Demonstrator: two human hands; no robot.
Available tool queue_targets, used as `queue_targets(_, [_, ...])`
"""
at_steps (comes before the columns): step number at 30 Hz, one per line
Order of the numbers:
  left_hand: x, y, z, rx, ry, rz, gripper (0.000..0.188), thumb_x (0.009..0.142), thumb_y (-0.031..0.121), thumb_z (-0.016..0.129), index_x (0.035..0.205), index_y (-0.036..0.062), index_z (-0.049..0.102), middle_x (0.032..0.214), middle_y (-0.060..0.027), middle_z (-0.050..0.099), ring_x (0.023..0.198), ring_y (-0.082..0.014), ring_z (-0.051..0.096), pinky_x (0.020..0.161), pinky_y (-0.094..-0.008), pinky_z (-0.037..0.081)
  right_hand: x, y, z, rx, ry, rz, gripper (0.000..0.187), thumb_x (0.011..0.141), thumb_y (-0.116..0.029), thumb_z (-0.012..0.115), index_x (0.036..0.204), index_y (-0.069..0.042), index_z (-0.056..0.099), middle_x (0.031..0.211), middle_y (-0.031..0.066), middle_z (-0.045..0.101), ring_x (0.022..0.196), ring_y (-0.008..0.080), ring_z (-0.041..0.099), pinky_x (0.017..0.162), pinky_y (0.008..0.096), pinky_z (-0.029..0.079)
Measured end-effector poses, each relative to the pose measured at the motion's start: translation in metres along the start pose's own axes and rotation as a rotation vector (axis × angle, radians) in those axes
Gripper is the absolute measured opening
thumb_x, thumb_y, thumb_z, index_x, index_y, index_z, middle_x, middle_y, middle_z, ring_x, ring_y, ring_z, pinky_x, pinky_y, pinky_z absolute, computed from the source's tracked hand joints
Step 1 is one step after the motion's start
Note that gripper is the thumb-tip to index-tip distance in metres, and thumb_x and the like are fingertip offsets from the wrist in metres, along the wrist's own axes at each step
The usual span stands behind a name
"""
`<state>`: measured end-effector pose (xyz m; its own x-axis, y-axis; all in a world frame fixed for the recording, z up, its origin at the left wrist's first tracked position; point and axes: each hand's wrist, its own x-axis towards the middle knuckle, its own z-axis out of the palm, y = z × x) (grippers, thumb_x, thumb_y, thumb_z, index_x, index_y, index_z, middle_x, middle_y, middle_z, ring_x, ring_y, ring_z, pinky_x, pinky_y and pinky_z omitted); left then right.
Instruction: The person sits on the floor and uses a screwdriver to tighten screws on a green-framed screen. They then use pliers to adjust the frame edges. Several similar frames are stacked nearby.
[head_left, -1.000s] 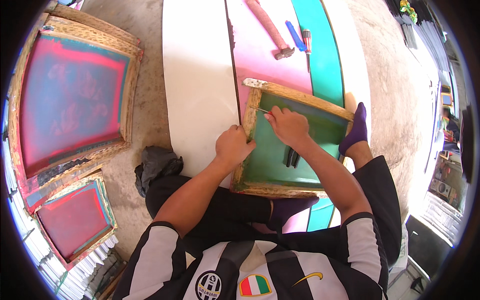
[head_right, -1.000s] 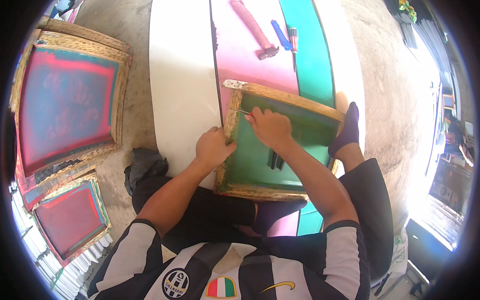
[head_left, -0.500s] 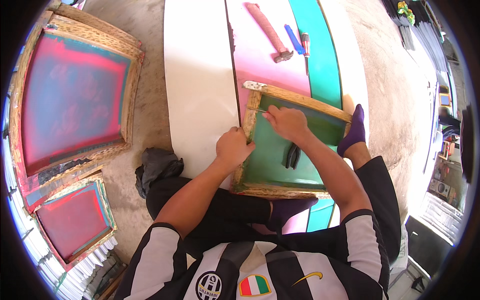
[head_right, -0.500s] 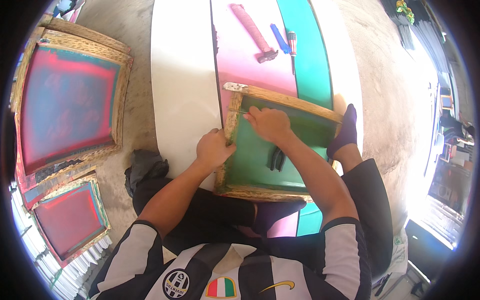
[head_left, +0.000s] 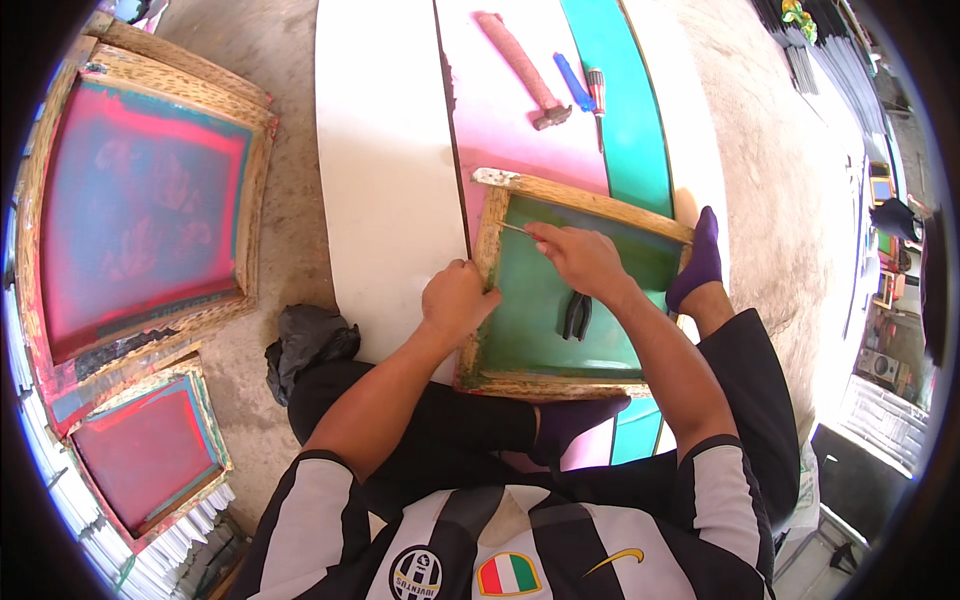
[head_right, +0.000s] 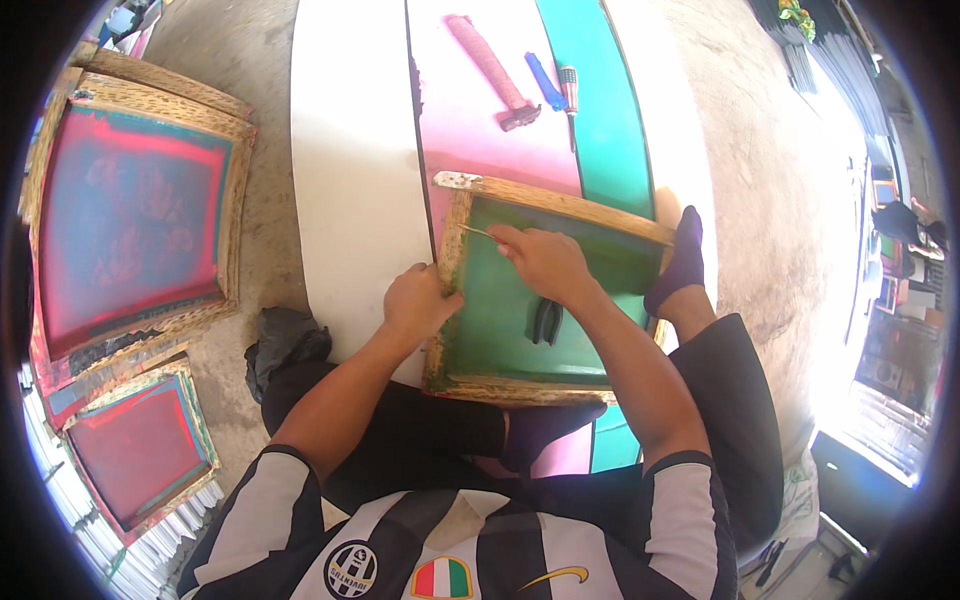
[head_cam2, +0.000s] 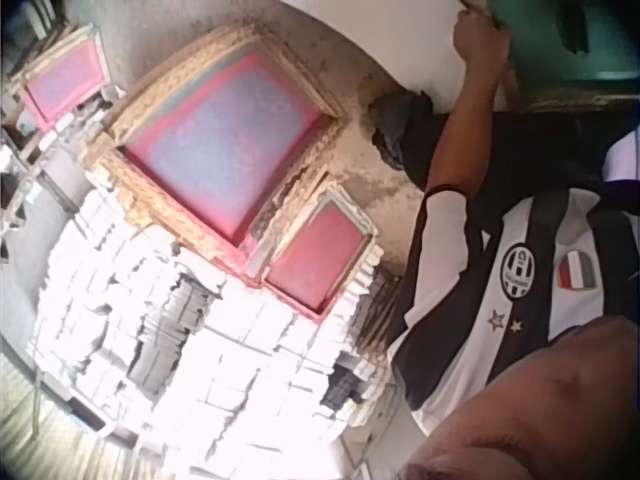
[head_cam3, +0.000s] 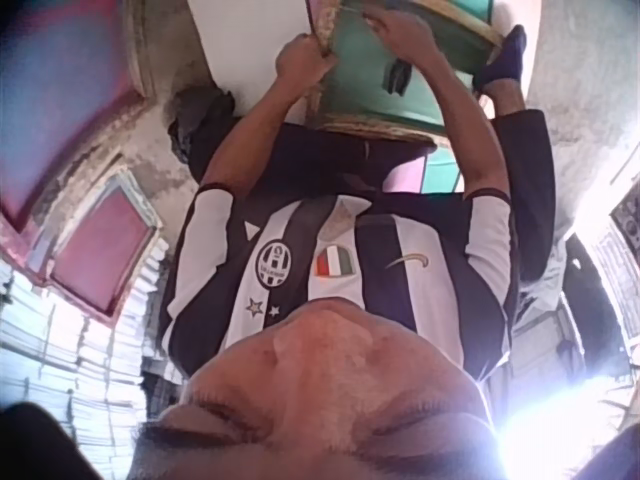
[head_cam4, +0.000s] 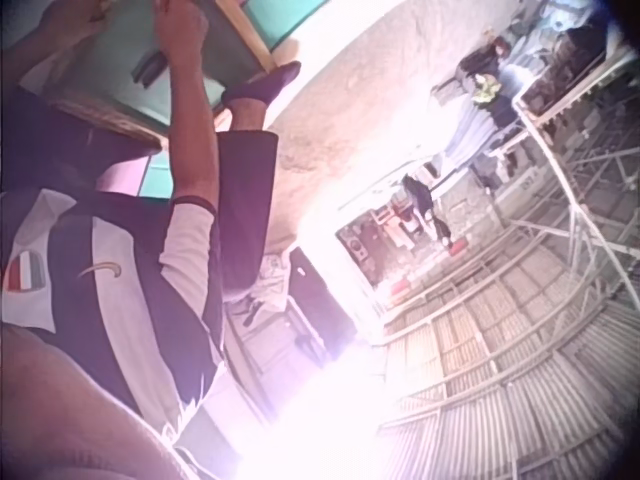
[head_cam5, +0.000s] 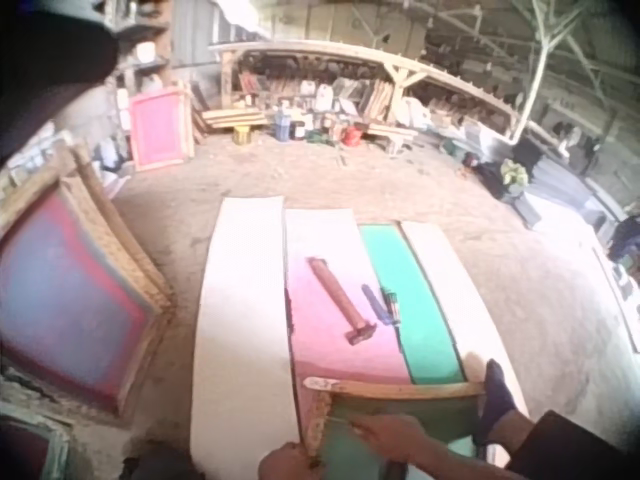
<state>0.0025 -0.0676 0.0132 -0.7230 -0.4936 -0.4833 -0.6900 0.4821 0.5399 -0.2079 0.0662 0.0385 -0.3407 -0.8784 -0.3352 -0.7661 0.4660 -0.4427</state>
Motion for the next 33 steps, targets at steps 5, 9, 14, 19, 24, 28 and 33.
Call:
queue_targets(5, [0.0,0.002,-0.003,-0.01,-0.019,-0.021,0.042,0.082,0.035,0.082,0.104,0.0001,0.075,0.099,-0.021,0.072,0.092,-0.0409,0.074,0.081,-0.0519,0.059,-0.01,-0.02,0.0,-0.124,0.026,0.05,0.041,0.108,-0.039,0.056,0.148,-0.04,0.06,0.094,0.0103,0.072,0.084,0.0377,0.074,0.077,0.051,0.06])
queue_targets(9, [0.002,-0.002,0.004,-0.002,0.021,-0.002,0.043,0.082,0.036,0.082,0.102,-0.0004,0.074,0.098,-0.0206,0.072,0.091,-0.041,0.073,0.08,-0.0517,0.059,-0.01,-0.027,-0.003,-0.238,0.021,0.038,0.042,0.108,-0.038,0.056,0.15,-0.04,0.059,0.091,0.0109,0.071,0.081,0.0361,0.074,0.072,0.0507,0.06])
queue_targets(14, [-0.001,-0.004,0.005,-0.019,0.053,0.023,0.043,0.081,0.036,0.081,0.099,-0.0027,0.073,0.097,-0.0218,0.071,0.089,-0.042,0.073,0.079,-0.0525,0.059,-0.01,-0.047,-0.012,-0.378,-0.048,0.047,0.044,0.109,-0.027,0.051,0.152,-0.033,0.058,0.091,0.0131,0.071,0.077,0.0343,0.074,0.067,0.0495,0.06])
queue_targets(19, [0.0,-0.007,0.013,-0.001,0.072,0.041,0.044,0.081,0.035,0.08,0.099,-0.004,0.072,0.098,-0.0225,0.071,0.089,-0.0416,0.073,0.079,-0.0521,0.059,-0.008,-0.042,0.008,-0.386,-0.02,0.018,0.043,0.108,-0.031,0.056,0.151,-0.034,0.06,0.082,0.0097,0.067,0.066,0.0332,0.07,0.058,0.0463,0.057])
queue_targets(24, [0.002,-0.007,0.009,-0.017,0.076,0.052,0.042,0.081,0.035,0.08,0.1,-0.0015,0.073,0.094,-0.0228,0.07,0.088,-0.0428,0.072,0.079,-0.0531,0.058,0.005,-0.01,0.004,0.065,-0.125,0.062,0.042,0.107,-0.03,0.058,0.149,-0.032,0.062,0.081,0.011,0.068,0.068,0.0346,0.07,0.061,0.0481,0.057])
queue_targets(28, [0.002,-0.01,0.009,-0.038,0.07,0.063,0.044,0.08,0.037,0.08,0.101,-0.0011,0.074,0.093,-0.0226,0.07,0.087,-0.0429,0.071,0.079,-0.0534,0.057,0.007,-0.001,0.003,-0.307,0.009,-0.136,0.039,0.109,-0.034,0.055,0.146,-0.031,0.063,0.087,0.014,0.073,0.077,0.0385,0.072,0.071,0.0521,0.057])
queue_targets(33, [0.005,-0.011,0.015,-0.022,0.077,0.07,0.045,0.08,0.038,0.079,0.102,-0.0005,0.074,0.092,-0.0222,0.069,0.087,-0.0428,0.071,0.078,-0.0535,0.057,0.025,0.035,0.016,-0.016,-0.057,-0.189,0.041,0.107,-0.036,0.059,0.147,-0.036,0.062,0.083,0.0102,0.069,0.07,0.0327,0.071,0.062,0.0488,0.055])
